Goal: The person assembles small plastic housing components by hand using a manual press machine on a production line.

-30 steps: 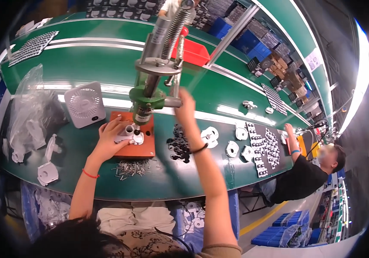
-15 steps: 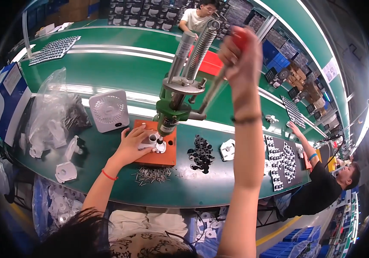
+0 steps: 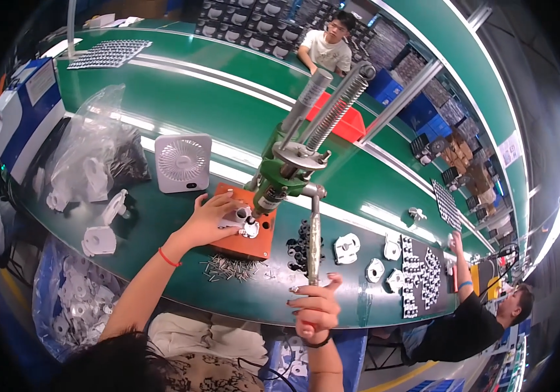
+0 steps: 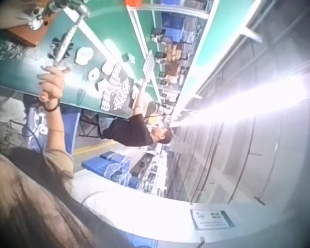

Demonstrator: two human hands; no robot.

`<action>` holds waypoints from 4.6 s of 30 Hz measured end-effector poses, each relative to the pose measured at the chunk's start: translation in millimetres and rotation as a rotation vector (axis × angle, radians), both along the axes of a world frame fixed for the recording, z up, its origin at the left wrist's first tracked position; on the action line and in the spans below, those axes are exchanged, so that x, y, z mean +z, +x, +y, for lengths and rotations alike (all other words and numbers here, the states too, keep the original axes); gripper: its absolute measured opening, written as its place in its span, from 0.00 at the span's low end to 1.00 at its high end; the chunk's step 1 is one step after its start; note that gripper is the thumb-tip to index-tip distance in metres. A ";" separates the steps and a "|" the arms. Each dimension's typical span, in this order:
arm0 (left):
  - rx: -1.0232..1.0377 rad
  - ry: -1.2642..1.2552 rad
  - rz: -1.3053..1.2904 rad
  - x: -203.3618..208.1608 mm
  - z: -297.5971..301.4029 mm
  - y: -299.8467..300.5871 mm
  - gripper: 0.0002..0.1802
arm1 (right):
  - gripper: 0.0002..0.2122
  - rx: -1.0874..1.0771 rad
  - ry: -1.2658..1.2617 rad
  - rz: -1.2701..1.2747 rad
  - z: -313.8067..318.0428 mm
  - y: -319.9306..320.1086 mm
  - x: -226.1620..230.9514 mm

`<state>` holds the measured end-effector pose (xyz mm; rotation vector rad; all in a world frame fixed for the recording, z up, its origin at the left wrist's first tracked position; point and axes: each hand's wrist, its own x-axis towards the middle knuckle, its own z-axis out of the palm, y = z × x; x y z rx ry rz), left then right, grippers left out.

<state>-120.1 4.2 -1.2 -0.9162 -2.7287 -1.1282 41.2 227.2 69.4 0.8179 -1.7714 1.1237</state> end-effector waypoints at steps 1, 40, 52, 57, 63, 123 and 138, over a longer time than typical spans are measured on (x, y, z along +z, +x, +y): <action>0.019 0.004 -0.001 -1.2 -1.2 -2.8 0.29 | 0.14 0.062 0.123 -0.026 11.8 -4.4 11.9; 1.115 -0.072 0.102 -36.7 -202.1 144.7 0.37 | 0.17 -0.142 -0.653 -1.331 217.3 -217.5 -77.3; 0.506 1.048 -0.382 7.5 -124.9 123.4 0.05 | 0.38 -0.916 0.897 -1.105 210.2 -86.0 -76.7; 0.139 1.288 -0.849 4.1 -79.4 121.1 0.06 | 0.35 -0.950 0.775 -0.743 168.8 -68.3 -49.7; -0.095 0.885 -0.975 17.5 -25.4 112.3 0.23 | 0.31 0.007 0.563 -0.722 -3.9 -14.9 38.2; -0.089 0.097 0.164 -2.2 -1.3 -14.8 0.30 | 0.06 -0.249 -0.003 -0.886 -27.7 -127.3 -52.7; -0.070 0.092 0.184 -11.3 4.2 -15.0 0.31 | 0.09 -0.273 0.743 -0.275 -21.9 -103.0 -32.0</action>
